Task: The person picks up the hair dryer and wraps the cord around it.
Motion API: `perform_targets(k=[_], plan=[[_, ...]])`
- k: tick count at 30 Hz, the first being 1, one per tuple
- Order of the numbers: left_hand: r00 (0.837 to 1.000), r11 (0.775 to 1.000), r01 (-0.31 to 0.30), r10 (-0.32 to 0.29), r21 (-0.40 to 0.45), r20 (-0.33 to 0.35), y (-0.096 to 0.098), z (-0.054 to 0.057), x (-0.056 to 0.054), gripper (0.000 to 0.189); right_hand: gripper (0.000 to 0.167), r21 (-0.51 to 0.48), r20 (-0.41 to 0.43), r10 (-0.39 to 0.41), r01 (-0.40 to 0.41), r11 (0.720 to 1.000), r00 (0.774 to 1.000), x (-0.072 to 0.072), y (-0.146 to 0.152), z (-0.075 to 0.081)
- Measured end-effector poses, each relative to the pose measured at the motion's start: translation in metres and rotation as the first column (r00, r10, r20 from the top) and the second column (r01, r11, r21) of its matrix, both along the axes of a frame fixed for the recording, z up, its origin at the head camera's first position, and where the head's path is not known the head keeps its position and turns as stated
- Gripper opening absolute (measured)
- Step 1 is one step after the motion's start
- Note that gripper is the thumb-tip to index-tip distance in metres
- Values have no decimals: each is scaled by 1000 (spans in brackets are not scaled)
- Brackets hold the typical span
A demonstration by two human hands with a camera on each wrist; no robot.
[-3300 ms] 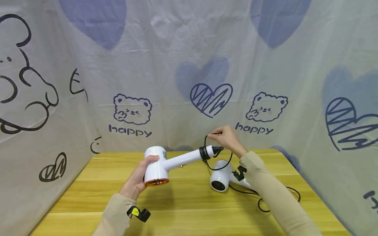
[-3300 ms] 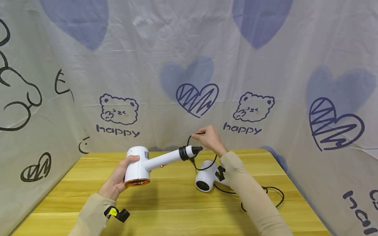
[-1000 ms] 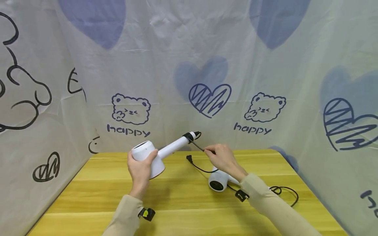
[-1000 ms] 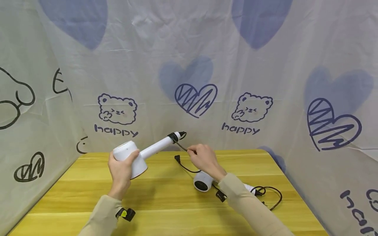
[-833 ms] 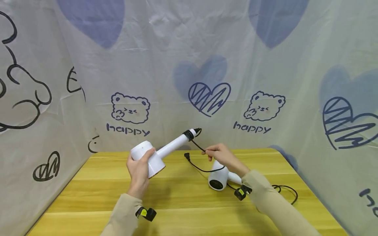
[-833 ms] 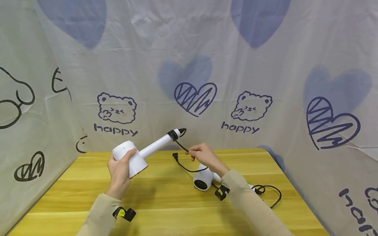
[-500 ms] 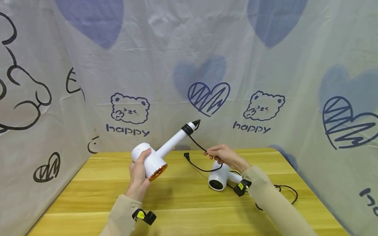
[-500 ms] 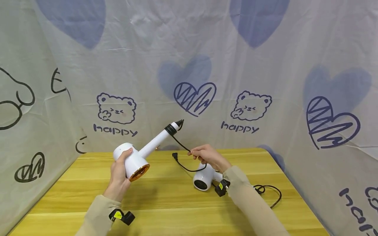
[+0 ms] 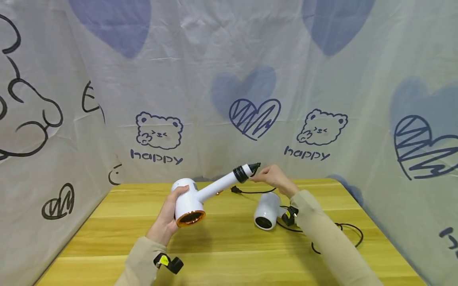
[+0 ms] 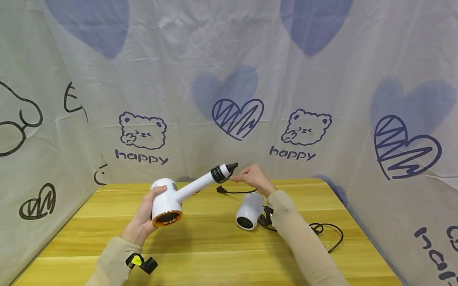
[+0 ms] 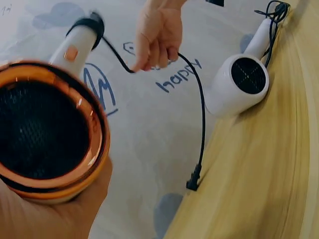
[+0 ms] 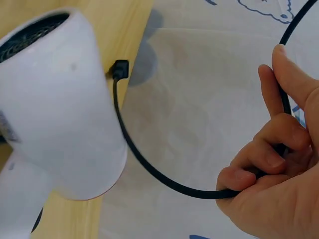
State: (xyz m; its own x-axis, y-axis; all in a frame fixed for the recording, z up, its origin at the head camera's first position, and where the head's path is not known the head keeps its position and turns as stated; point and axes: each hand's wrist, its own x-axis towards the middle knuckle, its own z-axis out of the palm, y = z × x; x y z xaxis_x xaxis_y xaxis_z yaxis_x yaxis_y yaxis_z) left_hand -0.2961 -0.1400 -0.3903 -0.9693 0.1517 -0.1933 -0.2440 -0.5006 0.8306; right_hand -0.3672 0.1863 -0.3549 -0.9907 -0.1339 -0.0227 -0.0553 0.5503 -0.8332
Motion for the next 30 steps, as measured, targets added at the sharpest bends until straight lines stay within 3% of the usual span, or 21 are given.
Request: perform_targets(k=[4,9,13,17,20,22,30], plan=[[996,994,92,-92,-60,3,-3,-6,-2,58,9,18,-19,-32,32,999,999,-1,-4,6],[996,961,82,-90,-265,-16,-6,-10,-3,63,14,61,-44,1,2,998,999,1,-2,14],[989,892,13,-77,-452,-125,-4,-7,-4,67,17,126,-87,36,-25,992,996,4,-4,16],[961,816,-51,-117,-576,-251,0,-2,-6,72,13,206,-177,63,-26,978,982,8,-9,17],[947,769,-93,-127,-632,-294,2,-2,-6,70,14,246,-224,83,-26,969,971,13,-13,18],[947,759,-116,-110,-641,-301,2,-2,-6,69,15,251,-237,89,-27,968,967,14,-15,20],[944,765,-163,-62,-623,-323,2,-5,-7,71,17,242,-291,77,-5,970,954,17,-17,25]])
